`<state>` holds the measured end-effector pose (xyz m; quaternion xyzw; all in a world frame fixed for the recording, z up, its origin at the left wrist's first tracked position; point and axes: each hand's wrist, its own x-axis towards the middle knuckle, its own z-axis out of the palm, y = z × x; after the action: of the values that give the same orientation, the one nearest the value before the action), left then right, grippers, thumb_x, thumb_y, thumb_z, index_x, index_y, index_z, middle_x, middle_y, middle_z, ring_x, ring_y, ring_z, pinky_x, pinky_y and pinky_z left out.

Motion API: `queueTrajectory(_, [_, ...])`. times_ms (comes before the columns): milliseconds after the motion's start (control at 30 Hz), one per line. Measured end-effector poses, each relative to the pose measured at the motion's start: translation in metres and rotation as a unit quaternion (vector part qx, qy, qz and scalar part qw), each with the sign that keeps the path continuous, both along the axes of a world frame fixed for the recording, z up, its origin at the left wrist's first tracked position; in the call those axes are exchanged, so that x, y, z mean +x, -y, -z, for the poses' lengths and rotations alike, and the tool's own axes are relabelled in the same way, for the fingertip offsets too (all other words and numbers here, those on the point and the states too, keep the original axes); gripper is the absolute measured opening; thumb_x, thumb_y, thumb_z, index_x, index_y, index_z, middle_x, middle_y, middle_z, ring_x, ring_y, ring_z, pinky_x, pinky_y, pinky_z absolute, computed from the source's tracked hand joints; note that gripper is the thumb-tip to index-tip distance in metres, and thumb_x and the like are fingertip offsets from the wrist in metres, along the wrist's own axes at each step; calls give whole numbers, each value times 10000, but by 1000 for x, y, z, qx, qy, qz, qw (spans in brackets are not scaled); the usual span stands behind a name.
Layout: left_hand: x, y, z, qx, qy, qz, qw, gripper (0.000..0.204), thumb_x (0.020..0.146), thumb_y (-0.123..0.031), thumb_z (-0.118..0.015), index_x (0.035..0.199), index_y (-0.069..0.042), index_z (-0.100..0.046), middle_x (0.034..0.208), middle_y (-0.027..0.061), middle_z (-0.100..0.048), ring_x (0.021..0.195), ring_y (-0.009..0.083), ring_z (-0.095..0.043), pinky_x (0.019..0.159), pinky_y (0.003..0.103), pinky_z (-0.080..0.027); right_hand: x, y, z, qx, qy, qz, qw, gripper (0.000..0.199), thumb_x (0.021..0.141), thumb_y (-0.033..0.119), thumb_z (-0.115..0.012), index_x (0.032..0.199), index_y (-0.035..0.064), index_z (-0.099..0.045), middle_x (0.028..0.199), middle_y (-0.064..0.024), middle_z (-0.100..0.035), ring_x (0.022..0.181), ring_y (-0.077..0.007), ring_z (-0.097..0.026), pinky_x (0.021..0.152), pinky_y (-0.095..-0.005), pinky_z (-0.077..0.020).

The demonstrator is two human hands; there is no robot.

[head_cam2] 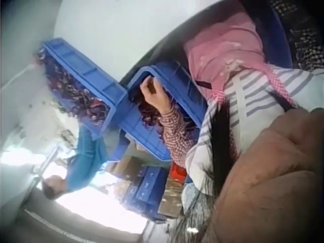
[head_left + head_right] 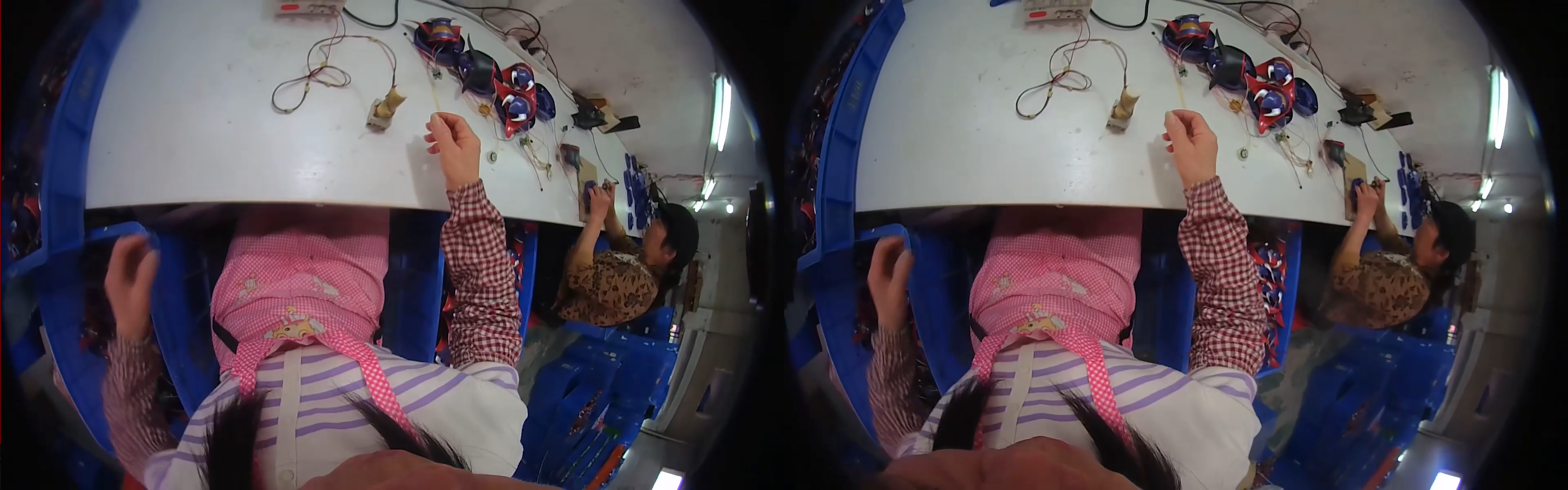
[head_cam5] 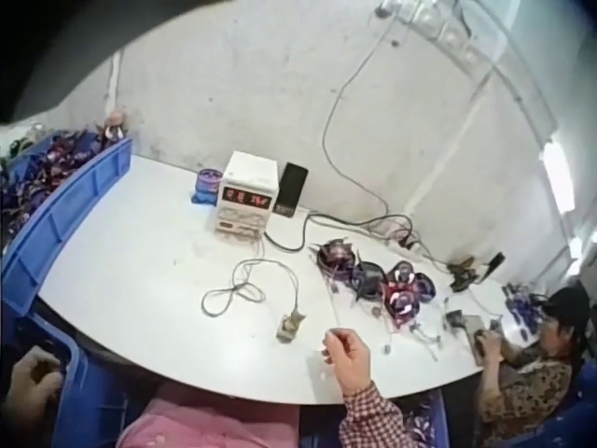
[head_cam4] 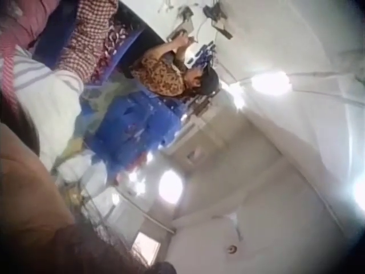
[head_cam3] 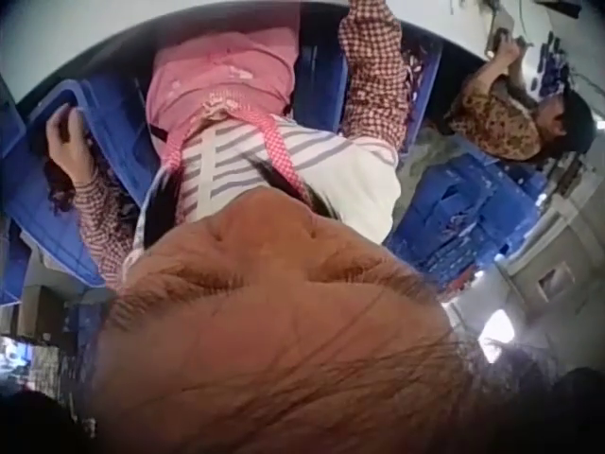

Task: Assembling small electronic toy figures by connecting internal components and shells at a factory workbench.

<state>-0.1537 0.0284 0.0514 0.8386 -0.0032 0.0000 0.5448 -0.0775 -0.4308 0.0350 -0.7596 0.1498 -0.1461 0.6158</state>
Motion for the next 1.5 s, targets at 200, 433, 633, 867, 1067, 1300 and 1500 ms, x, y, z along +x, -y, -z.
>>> queueTrajectory(200, [158, 193, -54, -44, 193, 297, 934, 284, 787, -93, -625, 1051, -4, -570, 786, 57, -560, 654, 129, -499, 608, 242, -437, 66, 49, 17, -317, 91, 55, 942, 298, 861, 219, -596, 1045, -15, -595, 904, -88, -617, 717, -125, -585, 596, -219, -480])
queueTrajectory(433, [332, 362, -12, 144, 74, 301, 940, 627, 786, -420, -641, 1223, -11, -456, 851, 139, -594, 686, 201, -608, 641, 301, -523, 144, 72, -3, -287, -67, 27, 955, 269, 840, 206, -585, 1033, 23, -619, 873, -73, -645, 828, -173, -605, 704, -287, -494])
queueTrajectory(633, [344, 456, 3, 210, 101, 244, 941, 758, 719, -521, -647, 1258, -34, -428, 1052, 204, -534, 891, 315, -601, 782, 380, -506, 210, 133, -31, -634, 89, 98, 762, 284, 762, 147, -559, 1023, 88, -655, 974, -82, -666, 914, -248, -578, 787, -341, -456])
queueTrajectory(867, [354, 466, 9, 255, 46, 273, 926, 779, 673, -521, -663, 1264, -66, -438, 1125, 216, -489, 952, 358, -577, 820, 415, -488, 279, 148, -49, -500, -416, -75, 756, 289, 741, 191, -627, 993, 60, -680, 969, -93, -664, 874, -210, -597, 786, -315, -473])
queueTrajectory(1067, [365, 443, 6, 243, 35, 257, 935, 822, 665, -544, -661, 1260, -27, -428, 1130, 215, -508, 940, 345, -583, 828, 395, -489, 283, 167, -24, -385, -380, -153, 827, 341, 726, 262, -693, 967, 22, -686, 918, -93, -673, 814, -164, -612, 776, -269, -482])
queueTrajectory(1300, [371, 400, 2, -81, 211, 214, 950, 753, 636, -384, -729, 1234, -20, -452, 1118, 192, -511, 931, 304, -582, 825, 340, -495, 255, 164, -71, -356, -57, -14, 933, 353, 753, 266, -708, 960, -17, -673, 861, -91, -670, 762, -168, -617, 724, -256, -497])
queueTrajectory(1500, [324, 373, -123, -154, 118, 300, 934, 832, 666, -195, -746, 1303, 5, -250, 1148, 210, -453, 988, 302, -524, 892, 339, -434, 202, 159, -154, -18, 177, 40, 983, 383, 807, 179, -680, 1078, -60, -553, 905, -145, -618, 727, -199, -620, 617, -278, -548])
